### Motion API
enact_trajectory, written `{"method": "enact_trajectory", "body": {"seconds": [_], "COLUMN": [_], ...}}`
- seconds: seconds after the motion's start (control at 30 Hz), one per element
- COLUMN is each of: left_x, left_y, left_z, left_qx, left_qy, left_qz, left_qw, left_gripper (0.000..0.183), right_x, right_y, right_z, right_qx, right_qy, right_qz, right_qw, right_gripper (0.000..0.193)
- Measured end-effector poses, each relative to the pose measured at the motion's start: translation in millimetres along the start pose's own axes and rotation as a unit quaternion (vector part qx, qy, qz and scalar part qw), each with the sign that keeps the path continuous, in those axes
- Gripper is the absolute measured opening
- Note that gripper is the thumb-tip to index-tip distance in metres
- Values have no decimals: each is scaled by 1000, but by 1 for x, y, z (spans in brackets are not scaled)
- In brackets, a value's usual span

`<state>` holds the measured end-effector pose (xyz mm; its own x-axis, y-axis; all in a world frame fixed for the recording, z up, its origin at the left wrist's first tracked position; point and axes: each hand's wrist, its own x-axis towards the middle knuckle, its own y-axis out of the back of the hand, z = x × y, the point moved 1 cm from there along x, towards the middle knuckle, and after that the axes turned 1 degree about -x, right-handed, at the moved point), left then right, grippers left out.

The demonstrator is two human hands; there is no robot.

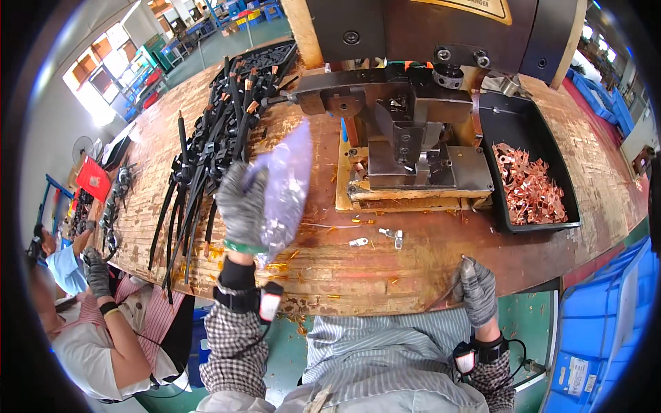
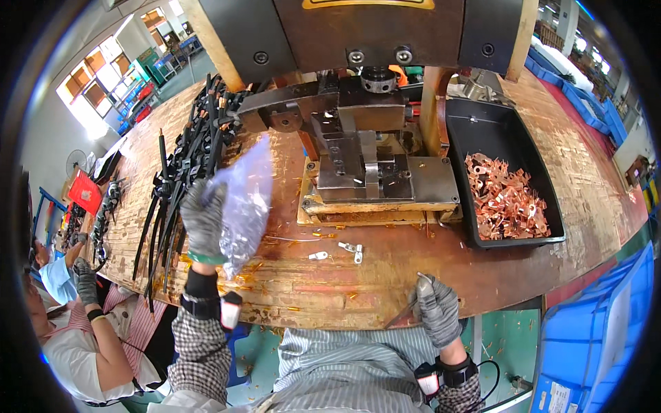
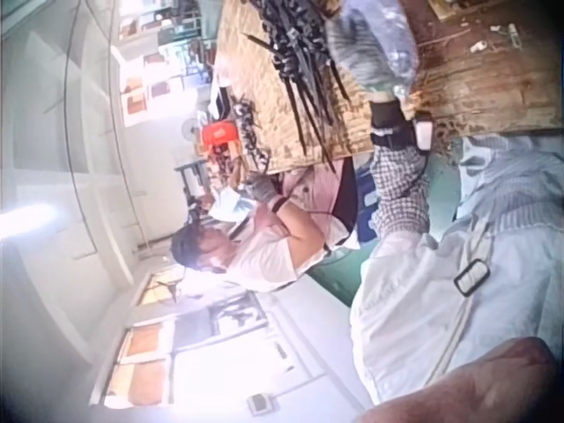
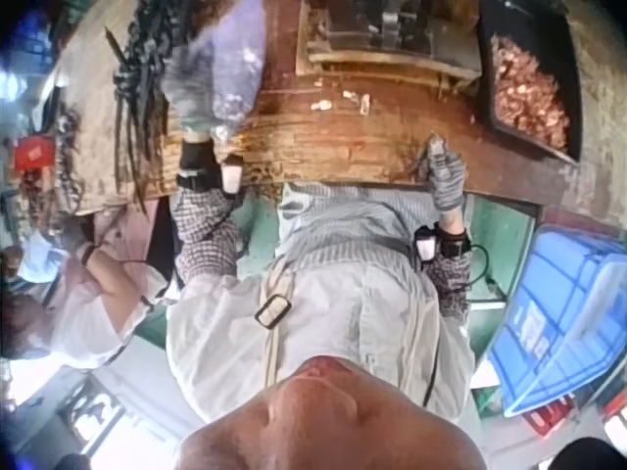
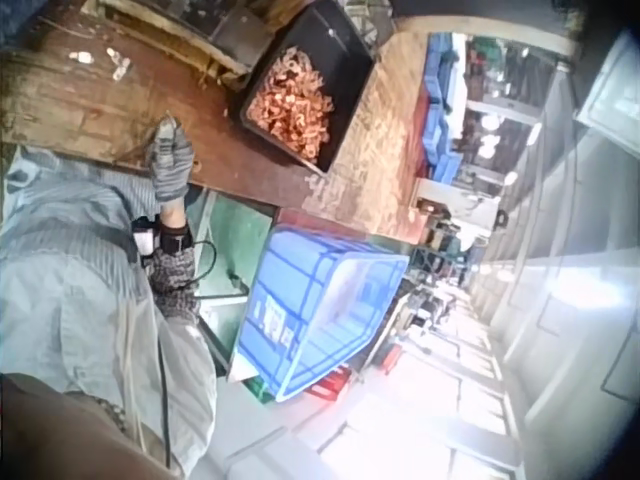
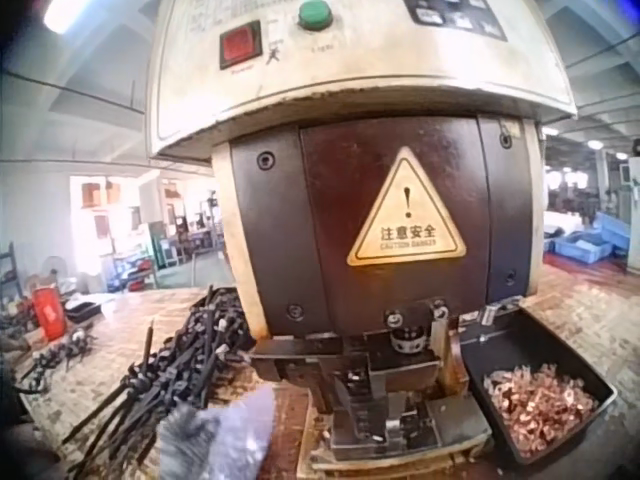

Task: The person is using a terminal machine to crimp connectors onto the ends of electrical wires.

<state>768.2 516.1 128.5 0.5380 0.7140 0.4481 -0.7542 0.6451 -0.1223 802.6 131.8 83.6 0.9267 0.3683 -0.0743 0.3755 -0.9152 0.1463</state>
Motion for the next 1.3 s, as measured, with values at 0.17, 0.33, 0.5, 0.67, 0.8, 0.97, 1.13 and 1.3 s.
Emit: {"method": "enact_trajectory", "body": {"seconds": [0.17,0.33,0.5,0.67,0.8,0.97,1.13,1.3], "left_x": [75,109,47,-65,-98,-100,-101,-115], "left_y": [-22,-19,-42,-63,-73,-99,-126,-144], "left_z": [28,23,14,39,26,-12,32,32], "left_qx": [60,159,165,411,397,284,205,44], "left_qy": [-169,-195,-171,-192,-35,-116,-80,56], "left_qz": [87,49,-59,-393,-460,-477,-460,-612], "left_qw": [980,967,970,800,794,824,860,788], "left_gripper": [19,21,19,30,28,25,29,28], "right_x": [4,1,6,18,22,23,23,34], "right_y": [7,5,4,8,0,-3,2,-14], "right_z": [7,5,1,0,0,2,-1,-33], "right_qx": [12,40,99,80,65,69,108,127], "right_qy": [-14,-20,-31,-69,-67,-76,-74,-36], "right_qz": [-4,-12,-31,-58,-77,-73,-58,-33], "right_qw": [1000,999,994,993,993,992,990,991], "right_gripper": [38,39,39,37,35,35,36,34]}}
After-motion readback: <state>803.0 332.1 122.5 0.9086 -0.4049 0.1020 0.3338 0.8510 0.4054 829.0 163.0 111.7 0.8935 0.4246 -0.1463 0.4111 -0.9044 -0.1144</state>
